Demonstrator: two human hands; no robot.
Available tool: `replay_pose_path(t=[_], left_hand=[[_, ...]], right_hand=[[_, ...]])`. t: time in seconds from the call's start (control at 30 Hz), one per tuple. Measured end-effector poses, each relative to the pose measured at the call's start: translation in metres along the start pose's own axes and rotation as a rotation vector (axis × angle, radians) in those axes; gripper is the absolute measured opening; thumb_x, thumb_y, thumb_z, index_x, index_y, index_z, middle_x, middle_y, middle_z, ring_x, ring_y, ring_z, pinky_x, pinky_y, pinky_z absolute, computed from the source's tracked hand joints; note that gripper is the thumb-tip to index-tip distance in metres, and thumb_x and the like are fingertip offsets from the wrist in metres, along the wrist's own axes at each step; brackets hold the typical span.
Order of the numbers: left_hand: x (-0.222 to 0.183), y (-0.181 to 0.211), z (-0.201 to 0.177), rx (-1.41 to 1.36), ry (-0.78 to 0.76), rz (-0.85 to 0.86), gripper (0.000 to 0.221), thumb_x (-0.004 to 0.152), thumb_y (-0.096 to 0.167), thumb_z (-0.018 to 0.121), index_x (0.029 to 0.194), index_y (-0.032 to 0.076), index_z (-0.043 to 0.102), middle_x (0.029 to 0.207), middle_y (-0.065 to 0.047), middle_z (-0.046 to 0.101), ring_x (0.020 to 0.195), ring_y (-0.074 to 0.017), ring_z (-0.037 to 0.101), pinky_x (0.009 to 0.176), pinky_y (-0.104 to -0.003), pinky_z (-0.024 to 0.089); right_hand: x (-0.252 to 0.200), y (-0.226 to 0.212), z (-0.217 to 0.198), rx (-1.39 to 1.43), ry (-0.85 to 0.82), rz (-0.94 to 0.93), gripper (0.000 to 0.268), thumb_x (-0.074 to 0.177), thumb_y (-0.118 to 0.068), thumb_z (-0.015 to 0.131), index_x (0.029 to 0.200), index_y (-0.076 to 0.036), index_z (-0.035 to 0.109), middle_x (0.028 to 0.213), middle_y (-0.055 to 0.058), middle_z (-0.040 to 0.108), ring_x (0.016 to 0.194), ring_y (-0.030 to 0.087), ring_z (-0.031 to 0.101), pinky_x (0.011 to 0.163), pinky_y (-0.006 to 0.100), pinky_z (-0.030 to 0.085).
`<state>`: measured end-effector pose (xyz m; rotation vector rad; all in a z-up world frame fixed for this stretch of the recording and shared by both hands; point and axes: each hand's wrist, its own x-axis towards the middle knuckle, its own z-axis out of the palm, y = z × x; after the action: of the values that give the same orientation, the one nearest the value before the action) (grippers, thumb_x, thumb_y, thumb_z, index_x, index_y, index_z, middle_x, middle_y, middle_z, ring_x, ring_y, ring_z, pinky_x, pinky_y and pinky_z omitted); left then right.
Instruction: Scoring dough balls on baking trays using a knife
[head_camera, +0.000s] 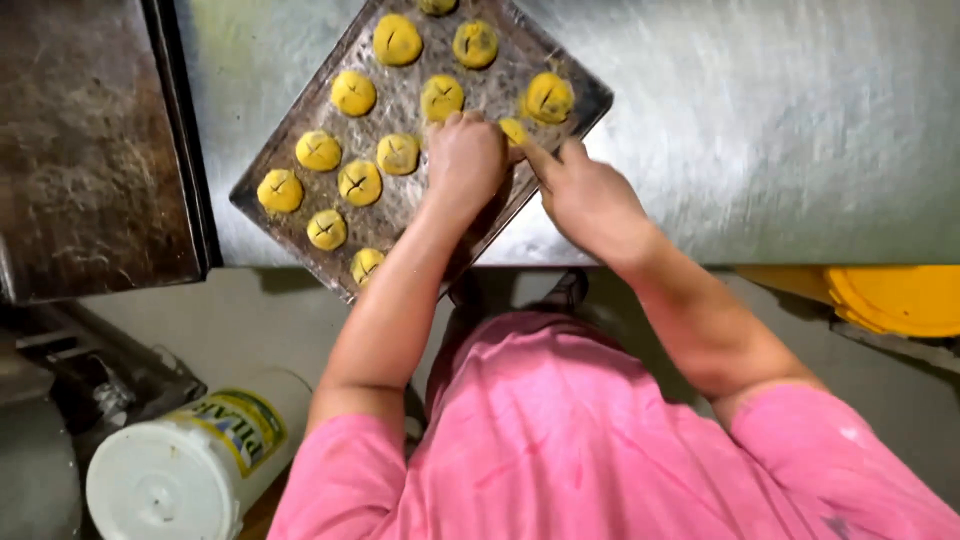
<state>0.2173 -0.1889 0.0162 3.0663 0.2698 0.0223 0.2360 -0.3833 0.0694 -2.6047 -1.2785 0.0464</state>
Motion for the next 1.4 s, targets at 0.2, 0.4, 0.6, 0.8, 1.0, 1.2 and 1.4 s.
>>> replay_pose_path(t=[0.2, 0.4, 0.6, 0.8, 1.0, 1.2, 1.4], left_hand=[[-0.004, -0.002, -0.019, -0.009, -0.040, -0.009, 0.044, 0.075, 0.057, 0.077, 0.090, 0.016, 0.081, 0.093, -0.006, 0.073, 0.095, -0.0295, 0.068, 0.077, -0.044, 0.053], [0.046, 0.041, -0.006, 0.013, 0.076, -0.018, 0.055, 0.071, 0.065, 0.080, 0.087, 0.012, 0.080, 0.087, -0.005, 0.070, 0.090, -0.0293, 0.069, 0.076, -0.046, 0.056], [0.063, 0.034, 0.035, 0.052, 0.253, 0.082, 0.024, 0.077, 0.039, 0.070, 0.074, 0.016, 0.077, 0.071, -0.002, 0.068, 0.074, -0.0273, 0.070, 0.068, -0.041, 0.053], [0.042, -0.037, -0.021, -0.032, 0.161, -0.006, 0.060, 0.066, 0.066, 0.083, 0.093, 0.013, 0.079, 0.090, -0.007, 0.071, 0.093, -0.0288, 0.069, 0.082, -0.043, 0.052], [0.098, -0.066, 0.008, 0.021, 0.079, -0.018, 0.042, 0.076, 0.057, 0.080, 0.090, 0.017, 0.079, 0.092, -0.004, 0.070, 0.096, -0.0280, 0.067, 0.082, -0.045, 0.050], [0.107, -0.084, 0.036, -0.013, 0.114, 0.080, 0.021, 0.082, 0.040, 0.072, 0.081, 0.021, 0.079, 0.079, -0.003, 0.070, 0.084, -0.0276, 0.069, 0.072, -0.045, 0.045], [0.113, -0.120, -0.055, -0.130, -0.066, -0.050, 0.048, 0.091, 0.056, 0.076, 0.092, 0.008, 0.070, 0.099, -0.007, 0.070, 0.093, -0.0242, 0.063, 0.093, -0.043, 0.052]], right_hand=[[-0.032, 0.039, -0.029, -0.066, 0.109, -0.020, 0.046, 0.097, -0.021, 0.056, 0.144, -0.022, 0.058, 0.085, 0.008, 0.048, 0.047, 0.038, 0.066, 0.042, 0.050, 0.057], [0.007, 0.077, -0.005, -0.057, 0.146, -0.025, 0.046, 0.095, -0.026, 0.059, 0.141, -0.022, 0.061, 0.088, 0.007, 0.051, 0.054, 0.038, 0.070, 0.045, 0.047, 0.060], [-0.035, 0.054, -0.047, -0.157, -0.011, 0.040, 0.037, 0.097, -0.023, 0.053, 0.132, -0.016, 0.062, 0.083, 0.007, 0.048, 0.049, 0.038, 0.068, 0.044, 0.048, 0.058], [-0.011, 0.049, -0.048, -0.298, 0.056, -0.061, 0.052, 0.093, -0.028, 0.058, 0.145, -0.025, 0.053, 0.084, 0.001, 0.042, 0.048, 0.024, 0.060, 0.049, 0.037, 0.059], [0.124, 0.008, -0.026, 0.055, -0.210, 0.134, 0.037, 0.096, -0.031, 0.053, 0.126, -0.016, 0.069, 0.101, 0.018, 0.058, 0.078, 0.047, 0.073, 0.070, 0.055, 0.061], [0.093, 0.008, -0.035, -0.102, -0.286, 0.128, 0.052, 0.094, -0.028, 0.050, 0.146, -0.019, 0.053, 0.108, 0.015, 0.048, 0.079, 0.044, 0.064, 0.068, 0.053, 0.057], [0.145, 0.000, -0.042, 0.154, -0.305, 0.283, 0.061, 0.098, -0.025, 0.050, 0.158, -0.022, 0.041, 0.109, 0.029, 0.051, 0.065, 0.059, 0.058, 0.057, 0.064, 0.046]])
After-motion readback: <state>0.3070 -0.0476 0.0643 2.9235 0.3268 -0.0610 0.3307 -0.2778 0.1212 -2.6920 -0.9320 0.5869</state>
